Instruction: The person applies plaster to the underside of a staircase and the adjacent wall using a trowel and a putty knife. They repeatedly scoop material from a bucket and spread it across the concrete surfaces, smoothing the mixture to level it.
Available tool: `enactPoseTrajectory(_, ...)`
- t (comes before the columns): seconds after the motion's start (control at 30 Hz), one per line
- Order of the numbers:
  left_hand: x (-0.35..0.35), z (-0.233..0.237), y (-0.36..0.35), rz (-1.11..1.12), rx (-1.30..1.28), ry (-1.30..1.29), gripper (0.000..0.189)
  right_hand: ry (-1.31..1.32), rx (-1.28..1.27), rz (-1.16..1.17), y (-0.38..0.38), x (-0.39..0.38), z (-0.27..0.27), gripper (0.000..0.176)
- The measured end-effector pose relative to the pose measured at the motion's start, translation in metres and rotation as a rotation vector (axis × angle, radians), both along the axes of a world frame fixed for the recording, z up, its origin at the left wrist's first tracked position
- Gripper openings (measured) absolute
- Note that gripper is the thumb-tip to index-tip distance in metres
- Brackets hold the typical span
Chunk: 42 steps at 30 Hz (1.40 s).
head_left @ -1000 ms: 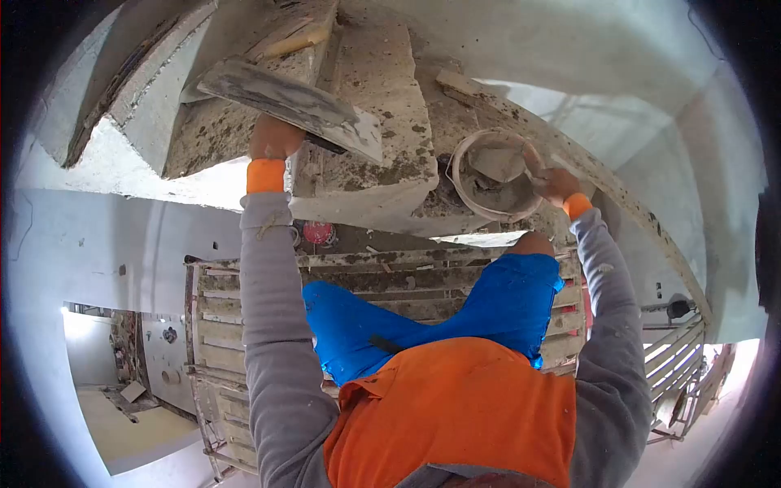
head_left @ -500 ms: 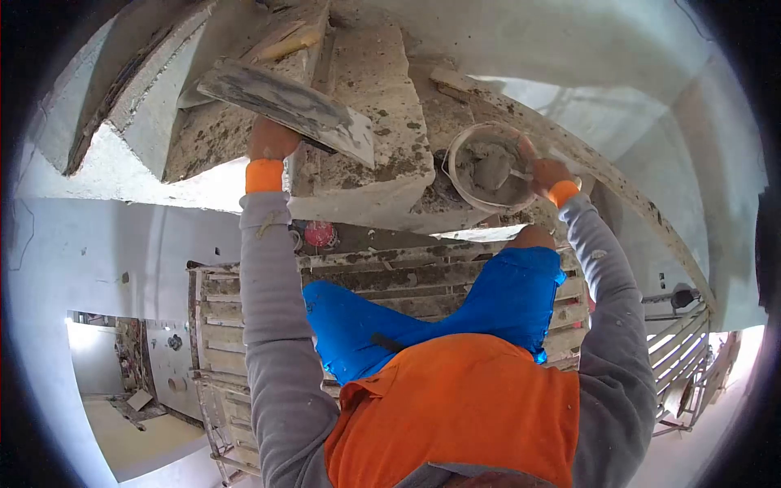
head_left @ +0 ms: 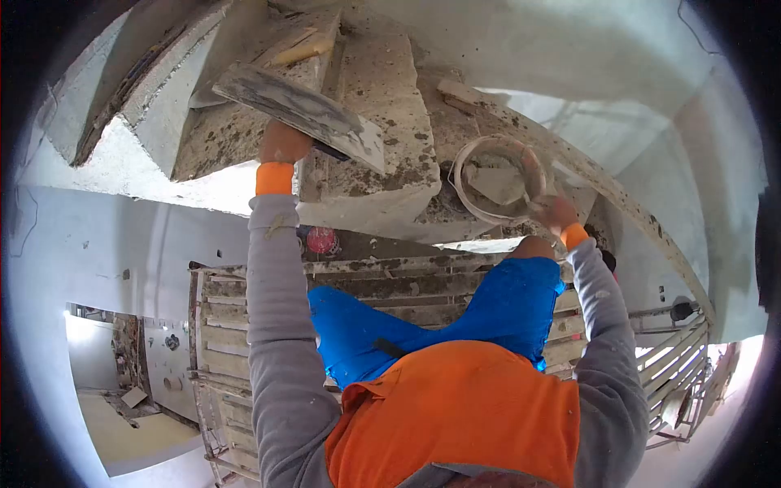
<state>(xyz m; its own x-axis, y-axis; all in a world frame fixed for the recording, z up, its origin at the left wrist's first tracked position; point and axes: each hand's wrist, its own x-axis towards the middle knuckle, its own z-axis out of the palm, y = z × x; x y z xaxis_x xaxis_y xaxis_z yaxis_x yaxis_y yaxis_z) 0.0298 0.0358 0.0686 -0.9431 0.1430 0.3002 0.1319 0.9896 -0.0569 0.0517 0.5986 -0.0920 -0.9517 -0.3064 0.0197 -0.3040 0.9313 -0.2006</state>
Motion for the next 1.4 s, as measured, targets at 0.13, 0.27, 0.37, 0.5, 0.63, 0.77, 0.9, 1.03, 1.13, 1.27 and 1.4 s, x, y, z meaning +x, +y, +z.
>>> enactPoseTrajectory(0.13, -0.006, -0.018, -0.006, -0.038, 0.130, 0.117, 0.039, -0.001, -0.184, -0.026, -0.002, 0.031, 0.027, 0.037)
enactPoseTrajectory(0.27, 0.016, 0.008, 0.017, 0.044, 0.400, 0.141, 0.038, -0.006, -0.079, -0.005, 0.014, 0.030, 0.042, 0.060)
enactPoseTrajectory(0.37, 0.002, -0.021, 0.008, 0.089, 0.418, 0.227, 0.040, 0.324, -0.207, 0.164, -0.019, 0.041, 0.113, 0.056)
enactPoseTrajectory(0.5, 0.027, 0.015, 0.021, 0.120, 0.484, 0.083, 0.041, 0.489, -0.285, 0.343, -0.076, 0.046, 0.222, 0.047)
enactPoseTrajectory(0.63, 0.016, -0.001, 0.015, 0.060, 0.406, 0.180, 0.038, 0.861, 0.002, 0.396, -0.131, 0.046, 0.323, 0.037)
enactPoseTrajectory(0.77, 0.031, 0.010, 0.019, 0.145, 0.444, 0.147, 0.034, 1.159, -0.012, 0.530, -0.190, 0.043, 0.412, 0.032)
enactPoseTrajectory(0.9, 0.032, 0.022, 0.019, 0.174, 0.445, -0.060, 0.038, 1.433, 0.076, 0.575, -0.232, 0.028, 0.493, 0.028)
enactPoseTrajectory(1.03, 0.018, 0.000, 0.019, 0.144, 0.450, 0.102, 0.038, 1.291, -0.051, 0.447, -0.235, 0.042, 0.561, 0.038)
enactPoseTrajectory(1.13, 0.037, 0.017, 0.020, 0.145, 0.492, 0.137, 0.035, 1.294, -0.094, 0.366, -0.198, 0.025, 0.543, 0.040)
enactPoseTrajectory(1.27, 0.039, 0.021, 0.023, 0.114, 0.579, 0.122, 0.034, 1.425, -0.036, 0.369, -0.179, 0.001, 0.515, 0.036)
enactPoseTrajectory(1.4, 0.022, 0.006, 0.019, 0.139, 0.521, 0.120, 0.034, 1.560, 0.065, 0.424, -0.244, 0.014, 0.522, 0.033)
